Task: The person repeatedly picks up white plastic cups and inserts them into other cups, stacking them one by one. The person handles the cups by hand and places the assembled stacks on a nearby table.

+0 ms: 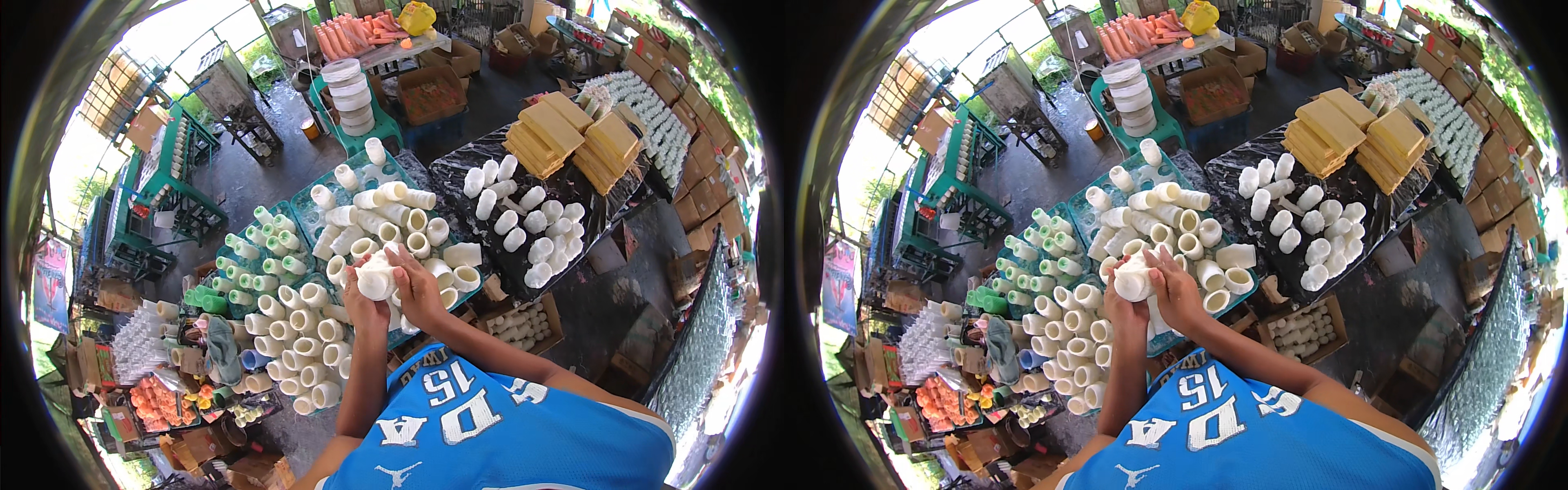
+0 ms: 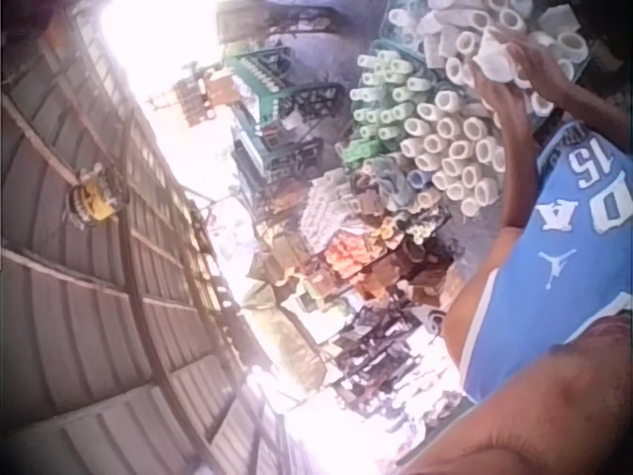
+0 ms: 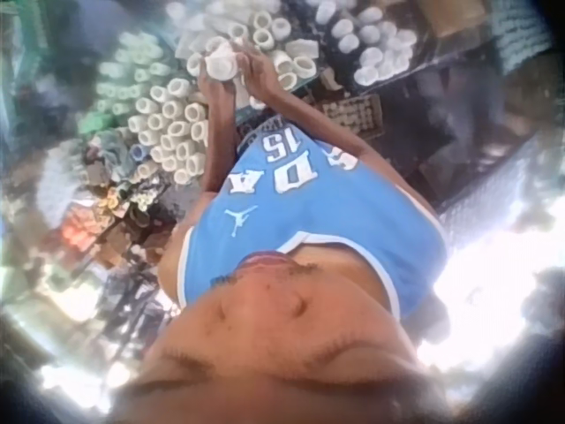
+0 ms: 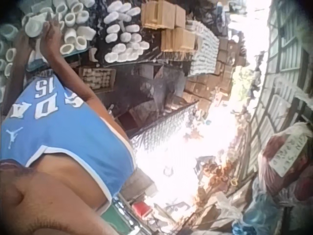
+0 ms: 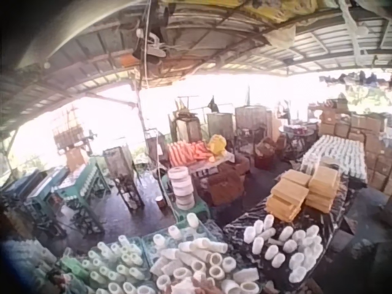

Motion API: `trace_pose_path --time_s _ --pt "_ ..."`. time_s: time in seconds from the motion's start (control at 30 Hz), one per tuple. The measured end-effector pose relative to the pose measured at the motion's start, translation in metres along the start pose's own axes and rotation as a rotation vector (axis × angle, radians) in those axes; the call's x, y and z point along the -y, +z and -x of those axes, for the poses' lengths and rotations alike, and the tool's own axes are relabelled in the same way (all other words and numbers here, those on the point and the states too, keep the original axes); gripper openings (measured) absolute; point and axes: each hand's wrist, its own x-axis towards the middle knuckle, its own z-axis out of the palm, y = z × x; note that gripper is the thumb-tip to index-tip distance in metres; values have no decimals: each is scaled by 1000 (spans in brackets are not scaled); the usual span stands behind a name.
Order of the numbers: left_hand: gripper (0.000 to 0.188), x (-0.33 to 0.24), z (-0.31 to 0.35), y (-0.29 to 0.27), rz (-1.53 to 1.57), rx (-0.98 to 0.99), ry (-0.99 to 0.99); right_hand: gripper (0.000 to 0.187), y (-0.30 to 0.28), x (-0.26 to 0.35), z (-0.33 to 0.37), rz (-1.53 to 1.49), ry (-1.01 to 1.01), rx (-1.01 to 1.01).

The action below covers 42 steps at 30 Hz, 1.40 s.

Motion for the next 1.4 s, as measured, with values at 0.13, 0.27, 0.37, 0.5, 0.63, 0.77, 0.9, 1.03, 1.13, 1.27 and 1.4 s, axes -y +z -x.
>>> trace_pose_path --time_s 0.13,0.27,0.37,0.5,0.63,0.77,0.9,1.03,1.13,1.27,1.4 --pt "39 -4 0 9 -32 45 70 42 -5 10 -5 -176 77 22" --pt "39 0 5 9 -39 51 85 39 -7 4 -7 -167 59 1" --pt "37 8 8 3 -52 107 165 36 -6 2 -8 -62 -36 -56" --pt "37 18 1 -19 -49 72 133 32 -4 -8 -14 44 -129 -64" --pt "38 30 5 -28 -109 52 100 31 -4 -22 -8 37 -92 -51" --pt "42 41 7 -48 -200 -60 47 34 5 -28 -8 135 -25 44" --pt "50 31 10 -26 -78 27 -32 38 9 -29 -10 -26 40 22" --pt "59 39 6 -8 2 113 64 49 19 -33 -9 -232 121 39" --pt "65 41 13 -5 -369 191 211 61 18 -39 -8 -231 102 151" --pt "71 47 5 -20 -721 194 282 60 30 -47 -4 -391 199 146" --pt "75 34 21 5 -760 156 259 66 25 -38 -7 -453 262 177"
